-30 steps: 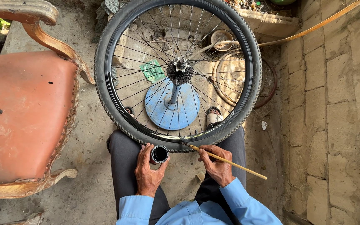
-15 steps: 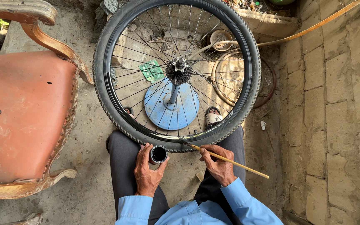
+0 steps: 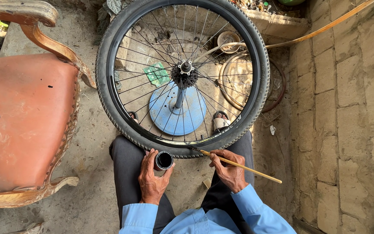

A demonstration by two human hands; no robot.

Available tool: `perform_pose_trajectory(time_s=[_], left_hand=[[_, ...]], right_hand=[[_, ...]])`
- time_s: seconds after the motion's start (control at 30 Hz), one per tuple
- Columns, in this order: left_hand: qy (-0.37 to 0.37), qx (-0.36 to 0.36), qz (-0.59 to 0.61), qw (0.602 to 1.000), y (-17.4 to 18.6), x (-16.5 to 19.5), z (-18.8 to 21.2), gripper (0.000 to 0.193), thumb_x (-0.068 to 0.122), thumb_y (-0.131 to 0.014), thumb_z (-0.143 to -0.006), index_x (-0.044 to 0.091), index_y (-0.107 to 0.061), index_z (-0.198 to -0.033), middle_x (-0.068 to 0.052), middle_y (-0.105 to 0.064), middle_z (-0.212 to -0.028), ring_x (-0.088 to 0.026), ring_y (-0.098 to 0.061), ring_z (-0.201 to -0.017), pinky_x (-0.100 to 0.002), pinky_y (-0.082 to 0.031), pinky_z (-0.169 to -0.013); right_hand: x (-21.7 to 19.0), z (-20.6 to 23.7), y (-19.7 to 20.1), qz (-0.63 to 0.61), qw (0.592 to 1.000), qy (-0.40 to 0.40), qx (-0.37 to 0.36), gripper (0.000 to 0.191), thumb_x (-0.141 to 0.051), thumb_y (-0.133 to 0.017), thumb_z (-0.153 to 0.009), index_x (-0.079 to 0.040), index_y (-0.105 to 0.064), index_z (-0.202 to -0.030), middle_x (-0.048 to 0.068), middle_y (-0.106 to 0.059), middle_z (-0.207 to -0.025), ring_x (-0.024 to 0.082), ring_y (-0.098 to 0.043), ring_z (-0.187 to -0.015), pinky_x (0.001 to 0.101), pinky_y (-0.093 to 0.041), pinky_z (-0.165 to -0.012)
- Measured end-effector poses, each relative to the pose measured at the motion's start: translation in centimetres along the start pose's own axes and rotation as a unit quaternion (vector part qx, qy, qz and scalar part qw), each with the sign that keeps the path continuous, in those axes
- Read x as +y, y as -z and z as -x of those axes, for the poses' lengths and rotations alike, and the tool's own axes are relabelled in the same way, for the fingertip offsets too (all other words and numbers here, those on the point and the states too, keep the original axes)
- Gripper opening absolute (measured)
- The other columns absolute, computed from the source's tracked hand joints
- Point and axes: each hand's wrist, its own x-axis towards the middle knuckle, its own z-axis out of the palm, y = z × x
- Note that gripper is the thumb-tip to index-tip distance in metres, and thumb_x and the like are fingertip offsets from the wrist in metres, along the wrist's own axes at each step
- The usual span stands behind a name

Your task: The person sits on a chair with a bicycle wheel resting across their lap and applies black paint to the tire sidewall using a brush, dipping the brush into a paint can held in the other hand and working around the tire as the wheel is turned.

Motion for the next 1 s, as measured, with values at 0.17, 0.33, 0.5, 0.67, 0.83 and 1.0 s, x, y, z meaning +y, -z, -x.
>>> perform_pose_trajectory(time_s=[0.17, 0.33, 0.5, 0.67, 0.83, 1.0], left_hand=[[-0.001, 0.003, 0.001, 1.0, 0.0, 0.2, 0.0, 0.07, 0.029, -0.09, -0.074, 0.0, -0.06, -0.13, -0.022, -0.064, -0.135, -0.039, -0.061, -0.129, -0.049, -0.048, -0.113], [-0.006, 0.006, 0.0, 1.0, 0.0, 0.2, -0.2, 0.07, 0.029, -0.09, -0.074, -0.001, -0.06, -0.13, -0.022, -0.064, -0.135, -0.039, -0.061, -0.129, -0.049, -0.048, -0.114], [-0.005, 0.006, 0.004, 1.0, 0.0, 0.2, -0.1, 0.071, 0.029, -0.09, -0.074, -0.001, -0.06, -0.13, -0.022, -0.064, -0.135, -0.041, -0.059, -0.131, -0.049, -0.047, -0.114], [0.003, 0.0, 0.006, 1.0, -0.1, 0.0, 0.0, 0.071, 0.029, -0.09, -0.074, -0.001, -0.06, -0.131, -0.022, -0.064, -0.136, -0.039, -0.061, -0.129, -0.049, -0.048, -0.113], [0.002, 0.0, 0.003, 1.0, -0.1, 0.0, 0.0, 0.07, 0.029, -0.09, -0.074, -0.001, -0.06, -0.13, -0.022, -0.064, -0.135, -0.039, -0.061, -0.129, -0.049, -0.048, -0.113], [-0.004, 0.001, 0.002, 1.0, -0.1, -0.1, 0.0, 0.071, 0.029, -0.09, -0.075, -0.001, -0.06, -0.131, -0.022, -0.064, -0.136, -0.039, -0.061, -0.129, -0.049, -0.048, -0.113]], right_hand=[[0.1, 0.0, 0.4, -0.008, 1.0, -0.001, 0.001, 0.019, -0.01, -0.071, -0.092, 0.005, -0.078, -0.102, 0.012, -0.079, -0.08, 0.015, -0.077, -0.066, 0.0268, -0.064, -0.055], [0.0, -0.1, 0.9, 0.001, 1.0, -0.007, 0.005, 0.02, -0.01, -0.071, -0.091, 0.004, -0.078, -0.103, 0.012, -0.079, -0.08, 0.015, -0.077, -0.066, 0.0269, -0.065, -0.056], [-0.5, -0.2, 1.3, 0.01, 1.0, -0.012, 0.006, 0.02, -0.011, -0.071, -0.091, 0.004, -0.078, -0.102, 0.012, -0.079, -0.078, 0.015, -0.077, -0.064, 0.0269, -0.064, -0.056], [-1.2, -0.7, 1.2, 0.018, 1.0, 0.008, -0.002, 0.02, -0.012, -0.072, -0.091, 0.004, -0.078, -0.1, 0.012, -0.079, -0.077, 0.015, -0.077, -0.064, 0.0269, -0.064, -0.054], [-1.5, -1.2, 0.6, 0.014, 0.999, 0.032, -0.032, 0.019, -0.013, -0.072, -0.091, 0.003, -0.079, -0.099, 0.011, -0.078, -0.076, 0.015, -0.078, -0.064, 0.0269, -0.064, -0.054], [-1.3, -1.4, 0.3, 0.039, 0.997, 0.043, -0.045, 0.019, -0.014, -0.073, -0.091, 0.002, -0.079, -0.098, 0.012, -0.078, -0.074, 0.016, -0.078, -0.064, 0.0273, -0.064, -0.053]])
